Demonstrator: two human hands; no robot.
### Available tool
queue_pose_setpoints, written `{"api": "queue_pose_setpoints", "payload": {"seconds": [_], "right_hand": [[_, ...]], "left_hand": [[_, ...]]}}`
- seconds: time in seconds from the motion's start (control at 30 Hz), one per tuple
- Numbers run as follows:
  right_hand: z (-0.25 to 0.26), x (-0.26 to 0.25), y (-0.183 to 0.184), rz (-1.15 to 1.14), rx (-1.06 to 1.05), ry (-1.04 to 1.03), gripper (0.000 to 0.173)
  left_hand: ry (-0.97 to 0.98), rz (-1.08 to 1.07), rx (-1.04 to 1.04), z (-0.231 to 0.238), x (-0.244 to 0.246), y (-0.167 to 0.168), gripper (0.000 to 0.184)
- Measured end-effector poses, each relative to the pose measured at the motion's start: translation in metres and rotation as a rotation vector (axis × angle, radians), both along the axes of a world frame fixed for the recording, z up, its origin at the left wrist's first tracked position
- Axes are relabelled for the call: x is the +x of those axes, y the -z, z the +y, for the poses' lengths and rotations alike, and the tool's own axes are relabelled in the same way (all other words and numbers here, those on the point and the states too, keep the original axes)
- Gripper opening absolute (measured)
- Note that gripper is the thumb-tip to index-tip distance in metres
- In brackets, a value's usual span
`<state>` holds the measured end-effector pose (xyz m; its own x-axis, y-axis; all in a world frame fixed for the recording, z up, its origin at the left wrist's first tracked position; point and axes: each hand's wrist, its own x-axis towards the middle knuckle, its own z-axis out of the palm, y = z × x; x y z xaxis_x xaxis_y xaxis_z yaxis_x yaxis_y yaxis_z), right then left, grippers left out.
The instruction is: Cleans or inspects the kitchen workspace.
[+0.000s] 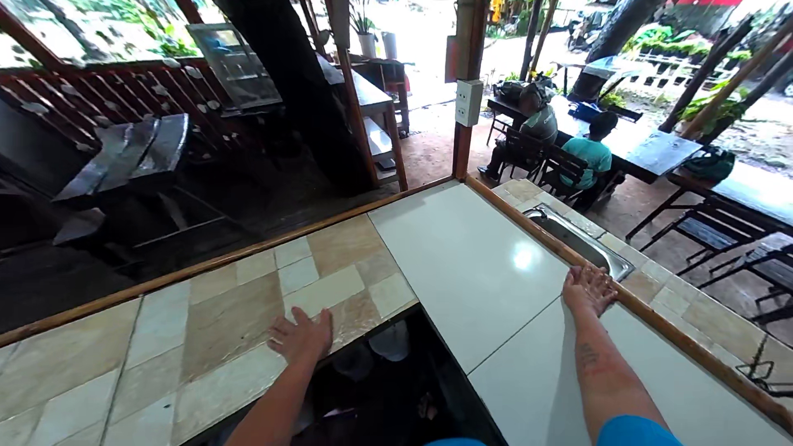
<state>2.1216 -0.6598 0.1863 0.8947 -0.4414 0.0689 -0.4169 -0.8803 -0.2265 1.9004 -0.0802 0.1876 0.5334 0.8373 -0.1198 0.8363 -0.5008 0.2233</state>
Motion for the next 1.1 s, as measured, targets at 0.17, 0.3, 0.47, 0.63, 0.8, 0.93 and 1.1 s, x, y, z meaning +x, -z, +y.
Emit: {"api": "queue_pose_setpoints", "payload": {"seconds": [0.17,0.3,0.47,0.63,0.8,0.93,1.1], "right_hand": [[-0.001,0.0,0.0,0.006,0.006,-0.003,0.068],[0.0,-0.001,-0.002,0.022,-0.011,-0.005,0.068],[-0.001,0.0,-0.001,0.021,-0.029,-0.009,0.068],[0.002,-0.001,-0.004,0.024,-0.048,-0.009,0.069],[0.002,-0.001,-0.004,0.05,-0.045,0.001,0.069],[0.0,0.003,0.001,0.057,-0.07,0.01,0.07],[-0.001,0.002,0.002,0.037,-0.063,0.014,0.068]], "left_hand": [[0.003,0.006,0.015,0.001,0.001,0.003,0.09],[0.001,0.009,0.002,0.0,0.0,0.001,0.09],[0.018,-0.014,-0.002,0.002,-0.001,0.004,0.091],[0.002,-0.038,0.001,0.006,0.001,0.009,0.092],[0.008,-0.03,0.005,0.005,-0.001,0.009,0.092],[-0.008,-0.026,0.013,0.005,0.001,0.01,0.092],[0.002,-0.032,0.004,0.007,0.0,0.012,0.092]]}}
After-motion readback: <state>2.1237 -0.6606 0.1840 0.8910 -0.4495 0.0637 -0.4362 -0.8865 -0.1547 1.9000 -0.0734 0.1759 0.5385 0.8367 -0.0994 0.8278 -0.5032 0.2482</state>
